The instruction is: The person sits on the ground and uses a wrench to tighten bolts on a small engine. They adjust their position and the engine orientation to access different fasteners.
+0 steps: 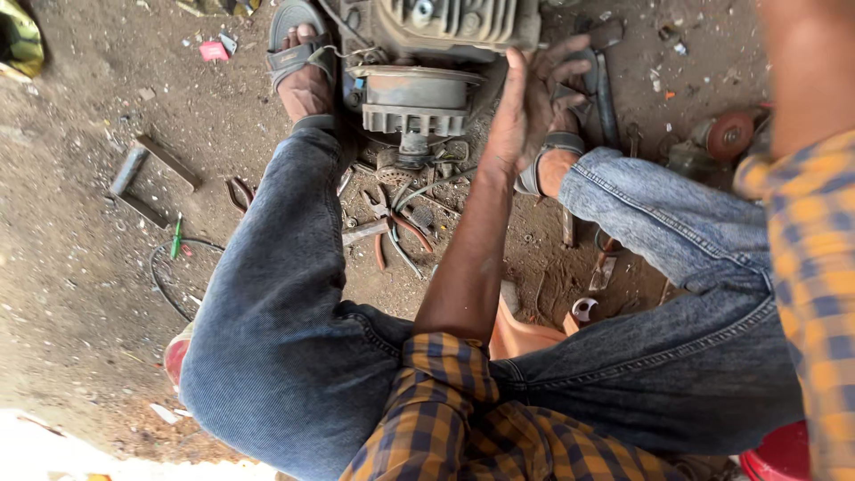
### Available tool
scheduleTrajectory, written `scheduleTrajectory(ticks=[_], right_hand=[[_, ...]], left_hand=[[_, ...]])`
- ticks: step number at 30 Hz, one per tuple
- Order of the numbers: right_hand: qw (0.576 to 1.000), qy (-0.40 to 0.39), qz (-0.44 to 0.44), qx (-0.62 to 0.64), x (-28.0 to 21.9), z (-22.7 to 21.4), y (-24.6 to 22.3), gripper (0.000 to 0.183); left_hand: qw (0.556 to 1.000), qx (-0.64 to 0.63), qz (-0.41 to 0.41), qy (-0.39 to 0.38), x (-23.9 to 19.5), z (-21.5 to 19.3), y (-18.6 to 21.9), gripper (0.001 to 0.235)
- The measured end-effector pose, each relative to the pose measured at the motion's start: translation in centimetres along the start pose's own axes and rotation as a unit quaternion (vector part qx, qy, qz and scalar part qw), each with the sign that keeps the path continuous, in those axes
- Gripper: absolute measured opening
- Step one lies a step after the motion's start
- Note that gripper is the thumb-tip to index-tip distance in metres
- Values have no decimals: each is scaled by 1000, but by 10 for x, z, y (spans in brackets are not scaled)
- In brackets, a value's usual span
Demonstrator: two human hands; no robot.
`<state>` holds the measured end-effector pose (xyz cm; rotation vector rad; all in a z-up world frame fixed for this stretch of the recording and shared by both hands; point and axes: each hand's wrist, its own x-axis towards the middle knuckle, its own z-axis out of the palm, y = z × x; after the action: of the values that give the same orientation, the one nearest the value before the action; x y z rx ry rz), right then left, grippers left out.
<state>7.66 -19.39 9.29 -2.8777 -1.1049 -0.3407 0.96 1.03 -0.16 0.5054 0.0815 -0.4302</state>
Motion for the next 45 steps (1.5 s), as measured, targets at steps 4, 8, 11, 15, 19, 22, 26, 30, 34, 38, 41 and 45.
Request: scheduleTrajectory(ticks=[4, 8, 11, 15, 19, 22, 26, 30, 34, 38, 41, 45], right_hand=[[967, 37, 185, 169, -22, -6, -1, 13], [864, 90, 360, 341, -27, 5, 7, 15], [747, 135, 458, 463, -29, 30, -20, 16], [566, 193, 571, 563, -46, 53, -63, 17], [597, 177, 532, 573, -58, 60, -74, 24], [609, 159, 543, 556, -61, 58, -74, 24], [595, 146, 565, 554, -59, 54, -82, 23], [610, 104, 561, 550, -66, 46, -95, 26], [618, 85, 566, 538, -77, 44, -108, 26], [612, 93, 559, 552, -88, 48, -116, 24], [614, 97, 557, 551, -93, 54, -116, 23], [621, 81, 576, 525, -94, 62, -124, 21]], left_hand=[[995, 93, 30, 25, -2, -16, -19, 91], [912, 355, -11, 207, -22, -46, -76, 71], [803, 539, 50, 250, -71, -83, -111, 56], [655, 641, -226, 329, -107, -130, -134, 37], [596, 675, -314, 303, -105, -153, -155, 35], [551, 710, -341, 278, -100, -164, -168, 33], [558, 717, -321, 266, -94, -177, -179, 30], [572, 694, -349, 264, -87, -179, -197, 32], [471, 791, -297, 252, -78, -182, -195, 24], [558, 713, -338, 258, -96, -185, -180, 28], [572, 707, -325, 259, -108, -185, -172, 26], [528, 751, -331, 217, -112, -184, -172, 17]])
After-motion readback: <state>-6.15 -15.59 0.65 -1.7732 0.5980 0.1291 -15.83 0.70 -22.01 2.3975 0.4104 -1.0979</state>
